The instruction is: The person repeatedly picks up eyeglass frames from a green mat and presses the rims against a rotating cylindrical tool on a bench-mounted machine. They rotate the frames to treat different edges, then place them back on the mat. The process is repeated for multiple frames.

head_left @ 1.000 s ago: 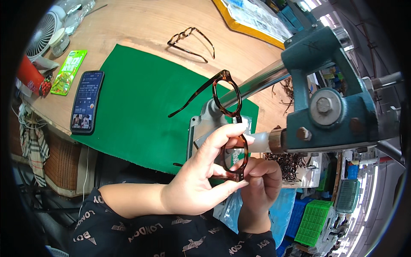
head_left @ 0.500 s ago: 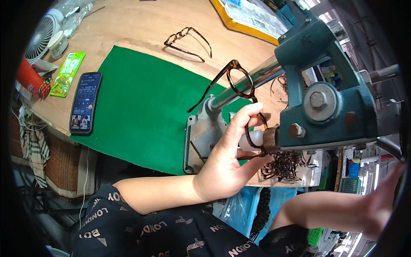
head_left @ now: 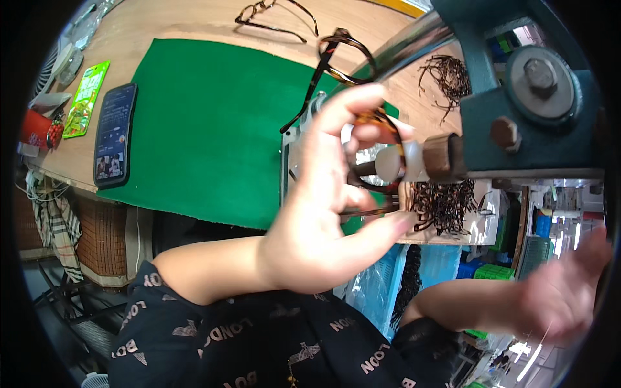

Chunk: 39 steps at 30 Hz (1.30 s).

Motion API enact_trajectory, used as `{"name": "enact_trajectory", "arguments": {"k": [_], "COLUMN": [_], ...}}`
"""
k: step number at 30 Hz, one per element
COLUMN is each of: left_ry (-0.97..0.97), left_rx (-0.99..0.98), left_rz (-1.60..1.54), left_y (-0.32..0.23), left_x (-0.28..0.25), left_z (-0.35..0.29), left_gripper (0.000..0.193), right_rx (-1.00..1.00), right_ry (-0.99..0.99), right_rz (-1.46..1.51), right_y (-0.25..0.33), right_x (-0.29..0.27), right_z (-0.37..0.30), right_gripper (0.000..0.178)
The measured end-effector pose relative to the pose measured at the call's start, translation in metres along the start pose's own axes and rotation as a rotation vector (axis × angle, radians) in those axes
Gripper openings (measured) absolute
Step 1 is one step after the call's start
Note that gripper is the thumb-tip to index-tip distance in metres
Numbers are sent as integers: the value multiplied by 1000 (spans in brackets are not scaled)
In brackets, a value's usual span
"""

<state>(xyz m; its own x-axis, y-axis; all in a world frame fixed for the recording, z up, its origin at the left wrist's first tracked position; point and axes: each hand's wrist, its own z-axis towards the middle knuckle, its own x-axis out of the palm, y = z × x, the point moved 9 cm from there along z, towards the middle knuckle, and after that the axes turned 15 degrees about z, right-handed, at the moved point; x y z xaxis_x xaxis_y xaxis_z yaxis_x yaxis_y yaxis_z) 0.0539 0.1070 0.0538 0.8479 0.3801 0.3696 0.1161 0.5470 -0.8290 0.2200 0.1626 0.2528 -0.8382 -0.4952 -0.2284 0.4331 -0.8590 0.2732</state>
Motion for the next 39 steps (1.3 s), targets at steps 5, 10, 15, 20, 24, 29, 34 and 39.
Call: {"name": "enact_trajectory", "arguments": {"k": [5, 10, 15, 20, 24, 29, 34, 39], "left_ry": [-126, -109, -101, 10, 167, 623, 689, 730], "left_rx": [-138, -189, -193, -295, -206, -193, -613, -685], "left_rz": [-75, -77, -86, -173, -341, -288, -95, 6], "left_y": [-11, 6, 4, 5, 1, -18, 2, 23], "left_x": [-46, -52, -44, -38, -19, -1, -1, 1], "left_z": [-18, -26, -32, -38, -36, -41, -58, -70], "left_gripper": [81, 69, 69, 73, 32, 17, 9, 13], "right_rx": [1142, 1210, 1092, 1037, 970, 938, 1096, 1147], "right_ry": [270, 290, 431, 498, 575, 596, 431, 368], "right_rz": [-23, -156, -165, -216, -329, -481, -314, -276], "right_y": [-118, -122, -129, -128, -120, -112, -116, -117], "right_x": [25, 16, 25, 33, 44, 48, 35, 27], "right_z": [-238, -303, -297, -289, -281, -283, -288, -292], "right_gripper": [12, 10, 9, 9, 9, 6, 5, 6]}}
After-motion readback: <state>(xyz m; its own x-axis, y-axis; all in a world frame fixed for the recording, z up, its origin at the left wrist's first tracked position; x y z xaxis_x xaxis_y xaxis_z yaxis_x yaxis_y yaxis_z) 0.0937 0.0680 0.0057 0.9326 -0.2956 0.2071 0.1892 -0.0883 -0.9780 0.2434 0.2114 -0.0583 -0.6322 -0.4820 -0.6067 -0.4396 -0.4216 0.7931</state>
